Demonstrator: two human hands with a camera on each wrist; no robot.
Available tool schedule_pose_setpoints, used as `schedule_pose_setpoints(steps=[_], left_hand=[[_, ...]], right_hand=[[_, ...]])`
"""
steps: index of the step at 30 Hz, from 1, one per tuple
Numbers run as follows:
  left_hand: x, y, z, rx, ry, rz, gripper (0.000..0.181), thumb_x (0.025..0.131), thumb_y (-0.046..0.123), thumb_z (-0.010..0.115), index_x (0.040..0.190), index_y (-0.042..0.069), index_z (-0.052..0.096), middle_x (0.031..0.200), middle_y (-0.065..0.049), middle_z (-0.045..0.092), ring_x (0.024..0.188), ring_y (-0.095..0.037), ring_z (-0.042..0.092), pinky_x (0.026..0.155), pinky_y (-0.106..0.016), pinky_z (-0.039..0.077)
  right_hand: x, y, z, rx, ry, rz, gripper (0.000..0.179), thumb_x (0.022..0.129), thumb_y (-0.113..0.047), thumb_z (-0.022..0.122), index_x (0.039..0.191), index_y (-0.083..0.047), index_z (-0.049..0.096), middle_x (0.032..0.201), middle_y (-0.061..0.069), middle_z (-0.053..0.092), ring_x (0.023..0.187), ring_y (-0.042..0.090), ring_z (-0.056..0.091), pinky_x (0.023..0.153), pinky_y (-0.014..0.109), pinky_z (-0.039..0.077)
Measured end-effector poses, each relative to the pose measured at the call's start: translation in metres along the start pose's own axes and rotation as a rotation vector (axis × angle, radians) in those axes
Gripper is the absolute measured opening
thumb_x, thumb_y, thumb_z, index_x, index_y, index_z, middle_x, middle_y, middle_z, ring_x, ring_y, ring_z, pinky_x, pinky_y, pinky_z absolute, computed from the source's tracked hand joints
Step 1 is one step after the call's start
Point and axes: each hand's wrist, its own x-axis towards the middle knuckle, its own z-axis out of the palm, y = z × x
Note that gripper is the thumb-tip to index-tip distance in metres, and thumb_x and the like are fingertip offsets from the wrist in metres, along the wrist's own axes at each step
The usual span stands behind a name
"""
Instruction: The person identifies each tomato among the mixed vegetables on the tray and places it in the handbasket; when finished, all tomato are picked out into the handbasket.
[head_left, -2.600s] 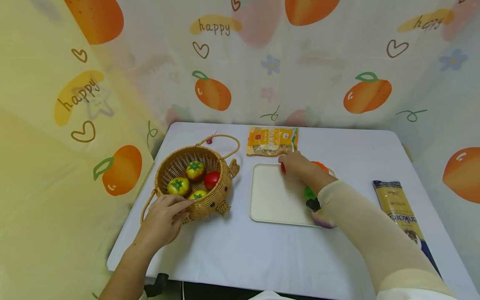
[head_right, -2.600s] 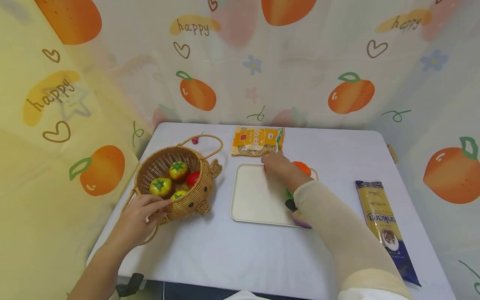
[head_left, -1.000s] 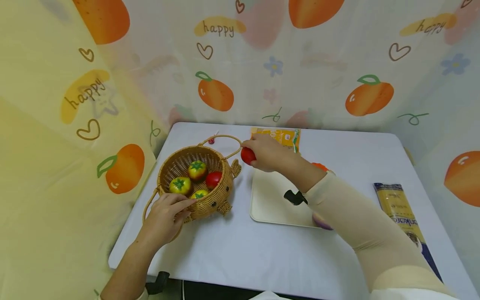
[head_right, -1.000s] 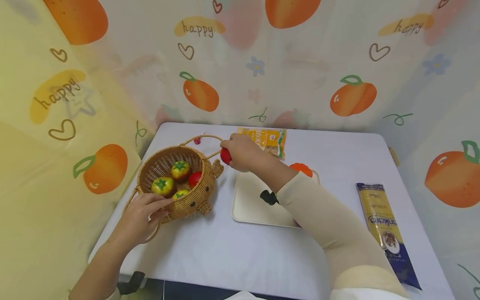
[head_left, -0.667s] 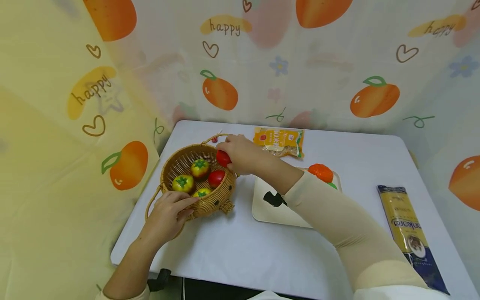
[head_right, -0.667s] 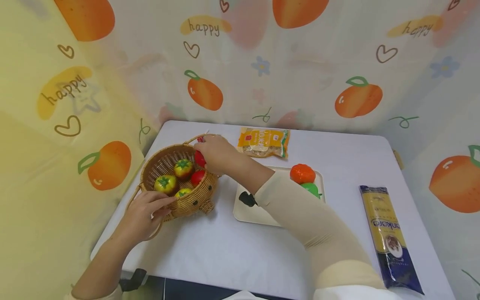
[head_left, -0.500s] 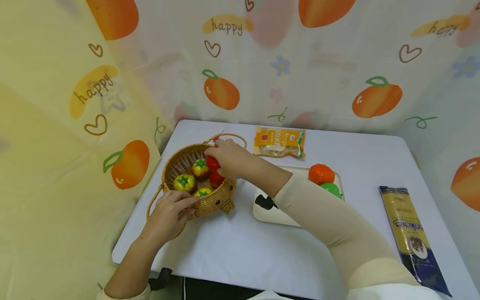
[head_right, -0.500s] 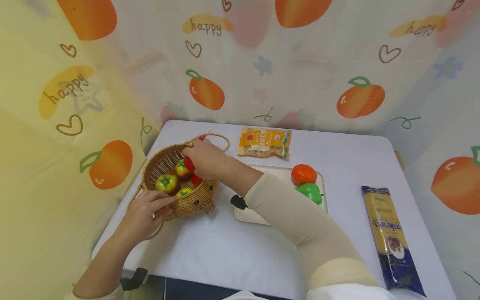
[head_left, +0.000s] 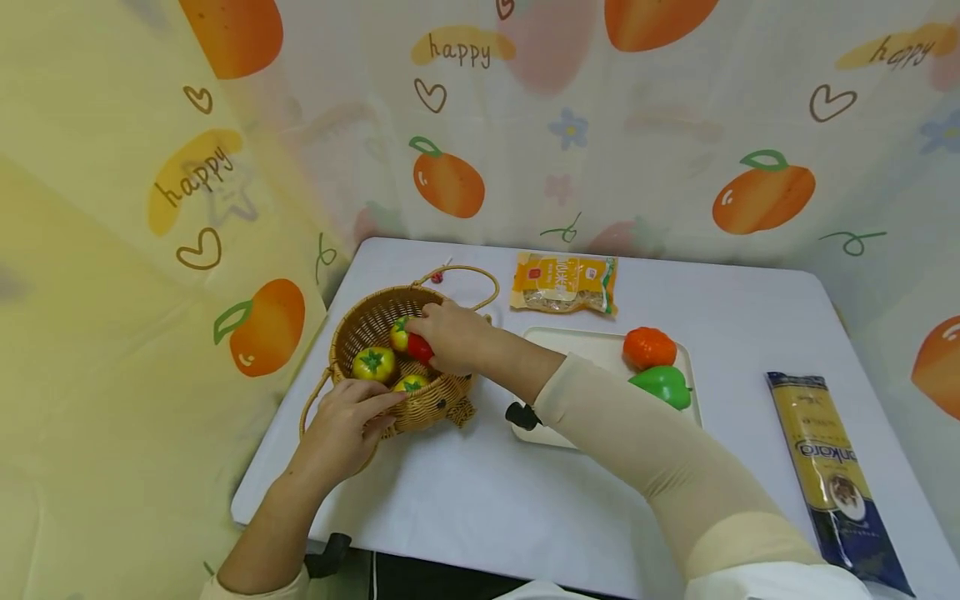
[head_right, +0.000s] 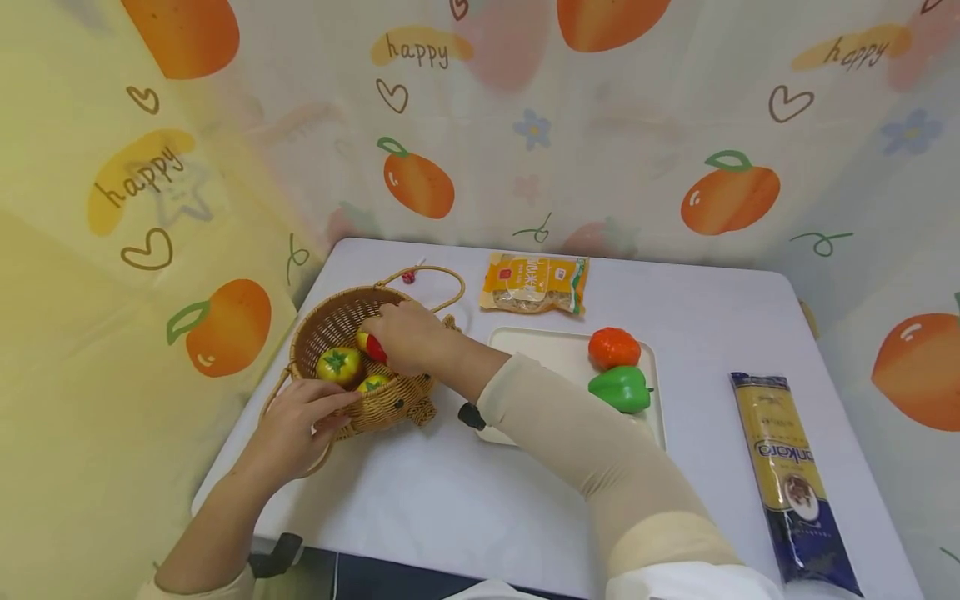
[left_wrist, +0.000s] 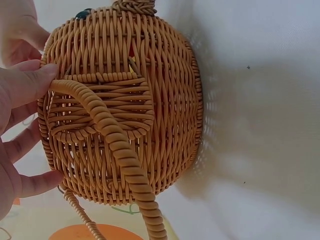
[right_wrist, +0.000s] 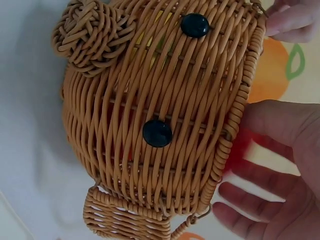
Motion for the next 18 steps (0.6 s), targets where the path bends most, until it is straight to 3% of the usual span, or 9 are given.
schedule_pose_setpoints(steps=[10, 18], left_hand=[[0.002, 0.000, -0.003, 0.007, -0.031, -0.003, 0.034, 0.079, 0.006, 0.086, 0.111, 0.015, 0.080, 0.102, -0.006, 0.070, 0.098, -0.028, 0.061, 0.088, -0.050, 0.050], [0.007, 0.002, -0.011, 0.067, -0.145, -0.079, 0.033, 0.090, 0.032, 0.079, 0.120, 0.019, 0.077, 0.118, -0.007, 0.067, 0.115, -0.033, 0.055, 0.102, -0.060, 0.040]], right_hand=[[-0.022, 0.022, -0.002, 0.069, 0.106, 0.004, 0.059, 0.097, -0.040, 0.069, 0.150, -0.022, 0.052, 0.147, 0.008, 0.051, 0.133, 0.029, 0.049, 0.109, 0.043, 0.047], [-0.066, 0.072, 0.003, 0.122, 0.144, 0.148, 0.063, 0.099, -0.047, 0.064, 0.154, -0.022, 0.046, 0.161, 0.015, 0.037, 0.147, 0.040, 0.036, 0.114, 0.061, 0.037]])
